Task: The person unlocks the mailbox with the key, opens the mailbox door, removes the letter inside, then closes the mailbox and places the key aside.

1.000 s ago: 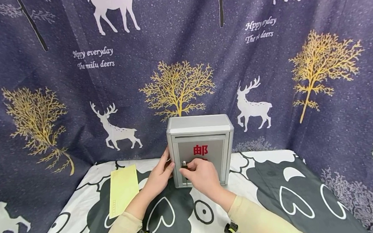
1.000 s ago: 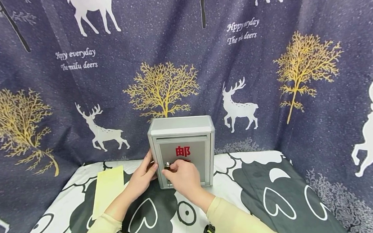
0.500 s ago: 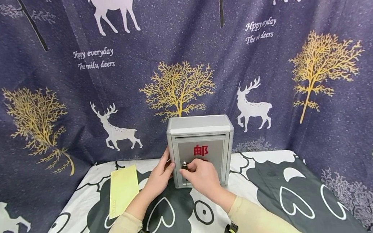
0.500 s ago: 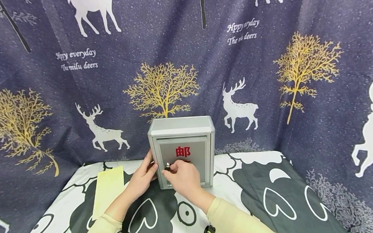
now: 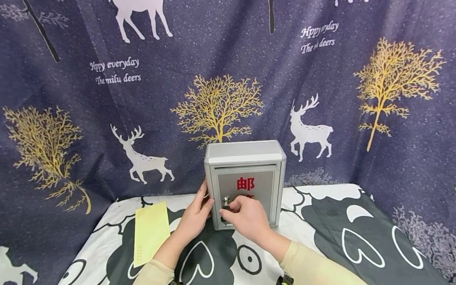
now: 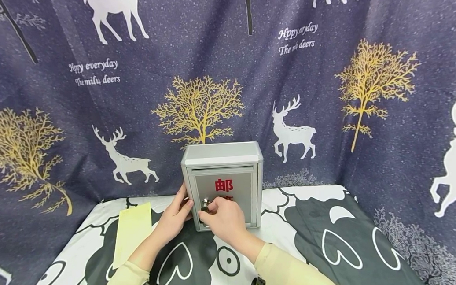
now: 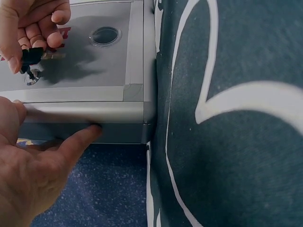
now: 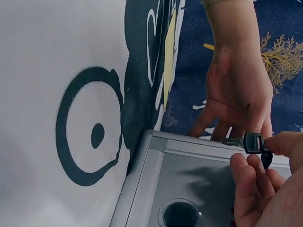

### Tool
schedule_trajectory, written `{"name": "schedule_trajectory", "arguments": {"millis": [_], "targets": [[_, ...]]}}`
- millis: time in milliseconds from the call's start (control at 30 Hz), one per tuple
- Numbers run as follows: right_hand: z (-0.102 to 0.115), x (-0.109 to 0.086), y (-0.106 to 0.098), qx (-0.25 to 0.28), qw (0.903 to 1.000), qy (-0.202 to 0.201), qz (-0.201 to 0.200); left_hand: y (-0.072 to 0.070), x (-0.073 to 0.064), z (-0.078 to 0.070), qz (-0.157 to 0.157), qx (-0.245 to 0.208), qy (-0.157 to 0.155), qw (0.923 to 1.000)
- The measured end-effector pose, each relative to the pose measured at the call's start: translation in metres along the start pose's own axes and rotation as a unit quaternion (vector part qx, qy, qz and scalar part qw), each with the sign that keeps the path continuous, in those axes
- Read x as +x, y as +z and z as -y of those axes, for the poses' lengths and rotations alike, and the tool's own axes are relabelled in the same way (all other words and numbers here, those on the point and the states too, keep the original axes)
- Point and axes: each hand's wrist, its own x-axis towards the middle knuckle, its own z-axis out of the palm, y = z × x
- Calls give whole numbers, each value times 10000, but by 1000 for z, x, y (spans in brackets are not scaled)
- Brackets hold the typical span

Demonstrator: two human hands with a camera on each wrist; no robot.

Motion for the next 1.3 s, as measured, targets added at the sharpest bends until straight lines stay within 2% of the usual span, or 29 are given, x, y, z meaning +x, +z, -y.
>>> {"name": "schedule_trajectory", "arguments": {"millis": [167, 467, 633, 967, 1300], "targets": [[5, -7, -4, 229, 9995, 9, 230, 0, 1, 0, -9, 4, -4, 10000], [11, -16, -12, 964, 9934, -88, 623, 1, 1, -2, -21, -54, -3, 10000], [10, -18, -17, 1247, 9890, 121, 786, 2, 1, -2, -78, -21, -17, 10000], [5, -19, -26, 1834, 9704, 720, 1395, 1, 0, 0, -172, 116, -26, 9998], [0, -21, -29, 2411, 9484, 1216, 1662, 2, 0, 0, -171, 121, -11, 9998]]}}
